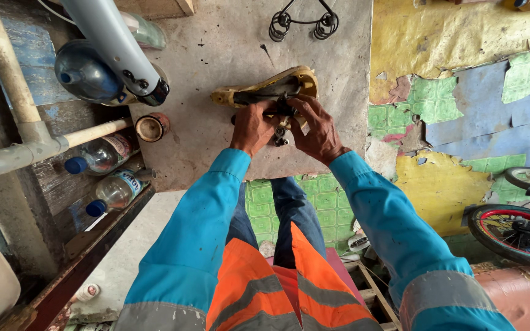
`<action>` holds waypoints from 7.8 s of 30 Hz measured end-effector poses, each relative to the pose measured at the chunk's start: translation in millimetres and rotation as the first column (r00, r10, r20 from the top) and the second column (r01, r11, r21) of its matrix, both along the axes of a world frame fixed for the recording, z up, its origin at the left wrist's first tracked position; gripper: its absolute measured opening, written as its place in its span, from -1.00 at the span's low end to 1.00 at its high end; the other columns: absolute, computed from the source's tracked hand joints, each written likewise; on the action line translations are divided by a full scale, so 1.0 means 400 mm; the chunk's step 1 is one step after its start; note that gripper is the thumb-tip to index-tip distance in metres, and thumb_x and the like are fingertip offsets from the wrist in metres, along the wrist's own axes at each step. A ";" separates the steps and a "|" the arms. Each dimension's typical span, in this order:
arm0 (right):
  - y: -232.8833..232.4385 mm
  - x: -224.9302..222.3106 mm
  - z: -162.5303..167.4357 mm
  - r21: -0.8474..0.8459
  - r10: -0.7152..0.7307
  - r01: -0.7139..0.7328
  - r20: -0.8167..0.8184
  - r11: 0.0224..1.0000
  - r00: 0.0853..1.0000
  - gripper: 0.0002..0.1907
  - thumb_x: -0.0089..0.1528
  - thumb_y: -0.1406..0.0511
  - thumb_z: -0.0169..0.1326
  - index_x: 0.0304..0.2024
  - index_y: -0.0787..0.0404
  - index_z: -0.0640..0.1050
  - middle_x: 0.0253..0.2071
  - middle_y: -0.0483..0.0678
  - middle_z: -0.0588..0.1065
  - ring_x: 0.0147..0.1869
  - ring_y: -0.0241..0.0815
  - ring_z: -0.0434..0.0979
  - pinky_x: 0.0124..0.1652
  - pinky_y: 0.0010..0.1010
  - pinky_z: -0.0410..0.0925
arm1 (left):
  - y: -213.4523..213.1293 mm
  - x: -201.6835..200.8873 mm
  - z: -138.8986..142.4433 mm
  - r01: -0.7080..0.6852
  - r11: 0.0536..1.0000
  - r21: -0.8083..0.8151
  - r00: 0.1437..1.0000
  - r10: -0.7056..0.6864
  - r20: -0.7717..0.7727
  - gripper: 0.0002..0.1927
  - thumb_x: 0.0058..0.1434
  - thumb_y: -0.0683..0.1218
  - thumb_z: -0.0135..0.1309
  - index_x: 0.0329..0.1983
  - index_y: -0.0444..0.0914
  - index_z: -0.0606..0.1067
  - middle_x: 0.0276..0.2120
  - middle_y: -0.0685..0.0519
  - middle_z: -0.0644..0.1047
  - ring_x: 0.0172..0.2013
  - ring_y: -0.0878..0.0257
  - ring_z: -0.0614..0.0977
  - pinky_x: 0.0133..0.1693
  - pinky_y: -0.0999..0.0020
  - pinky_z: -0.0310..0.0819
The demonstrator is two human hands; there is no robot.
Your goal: The person sits at a workbench repairing a yellow bicycle saddle. They handle the metal seat clamp and springs, unscrew and reposition hardware by hand, use a wrench on bolts, and press the clamp assembly into place under the saddle base.
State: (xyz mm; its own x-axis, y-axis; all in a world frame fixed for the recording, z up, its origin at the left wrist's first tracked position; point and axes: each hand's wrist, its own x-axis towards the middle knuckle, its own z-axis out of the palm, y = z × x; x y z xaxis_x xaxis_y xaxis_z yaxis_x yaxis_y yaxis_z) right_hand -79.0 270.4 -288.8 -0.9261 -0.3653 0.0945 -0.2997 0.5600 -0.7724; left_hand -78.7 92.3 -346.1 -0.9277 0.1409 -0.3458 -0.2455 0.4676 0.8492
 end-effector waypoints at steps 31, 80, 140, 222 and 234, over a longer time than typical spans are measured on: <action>-0.014 -0.010 -0.022 0.059 0.052 -0.046 -0.096 0.997 0.994 -0.58 0.28 0.51 0.13 0.20 0.35 0.46 0.00 0.22 0.51 0.00 0.26 0.55 -0.08 -0.06 0.47 | -0.028 -0.018 0.044 -0.007 0.996 0.093 1.000 0.010 -0.028 -0.68 0.33 0.03 0.01 -0.10 -0.28 0.62 -0.32 -0.23 0.64 -0.29 -0.14 0.68 -0.20 0.06 0.54; -0.048 -0.179 0.053 -0.069 -0.031 0.050 0.248 0.996 0.968 -0.91 0.47 0.37 -0.09 -0.02 0.30 0.35 -0.33 0.15 0.60 -0.26 0.14 0.67 -0.30 -0.18 0.48 | -0.033 -0.102 0.171 -0.059 0.982 0.179 0.996 0.046 0.079 -0.58 0.29 0.15 0.03 -0.17 -0.29 0.64 -0.41 -0.16 0.67 -0.40 0.06 0.75 -0.25 0.23 0.58; -0.023 -0.150 0.047 0.157 0.171 -0.165 -0.028 0.974 0.985 -0.67 0.29 0.38 0.21 0.05 0.31 0.42 -0.17 0.13 0.53 -0.13 0.20 0.57 -0.18 -0.07 0.46 | -0.048 -0.118 0.056 0.131 0.990 0.052 0.990 -0.128 -0.055 -0.69 0.32 0.08 0.13 -0.11 -0.24 0.65 -0.36 -0.21 0.63 -0.33 -0.18 0.64 -0.28 0.04 0.50; -0.066 -0.065 0.053 -0.105 -0.357 0.521 0.614 0.847 0.704 -0.76 0.37 0.33 0.08 -0.04 0.40 0.61 -0.39 0.03 0.61 -0.43 -0.30 0.62 -0.54 -0.43 0.44 | -0.076 -0.058 0.061 0.048 0.994 0.098 0.997 -0.054 0.057 -0.55 0.31 0.15 0.11 -0.07 -0.33 0.63 -0.45 -0.06 0.69 -0.39 0.13 0.73 -0.27 0.25 0.55; -0.087 -0.052 0.037 0.038 -0.255 0.252 0.208 0.967 0.944 -0.80 0.27 0.44 0.23 -0.04 0.23 0.66 -0.24 0.04 0.62 -0.22 -0.16 0.68 -0.28 -0.41 0.51 | -0.097 -0.036 0.047 0.040 0.989 0.141 0.995 -0.053 0.085 -0.63 0.29 0.11 0.15 -0.09 -0.28 0.63 -0.42 -0.08 0.68 -0.36 0.12 0.75 -0.28 0.22 0.56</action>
State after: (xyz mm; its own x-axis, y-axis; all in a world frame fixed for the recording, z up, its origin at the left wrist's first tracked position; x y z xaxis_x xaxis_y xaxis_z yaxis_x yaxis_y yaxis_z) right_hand -99.7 235.5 -274.1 -0.9866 -0.1158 -0.1147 0.0215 0.6049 -0.7960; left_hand -93.0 53.5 -327.5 -0.8859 0.2355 -0.3997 -0.3028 0.3591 0.8828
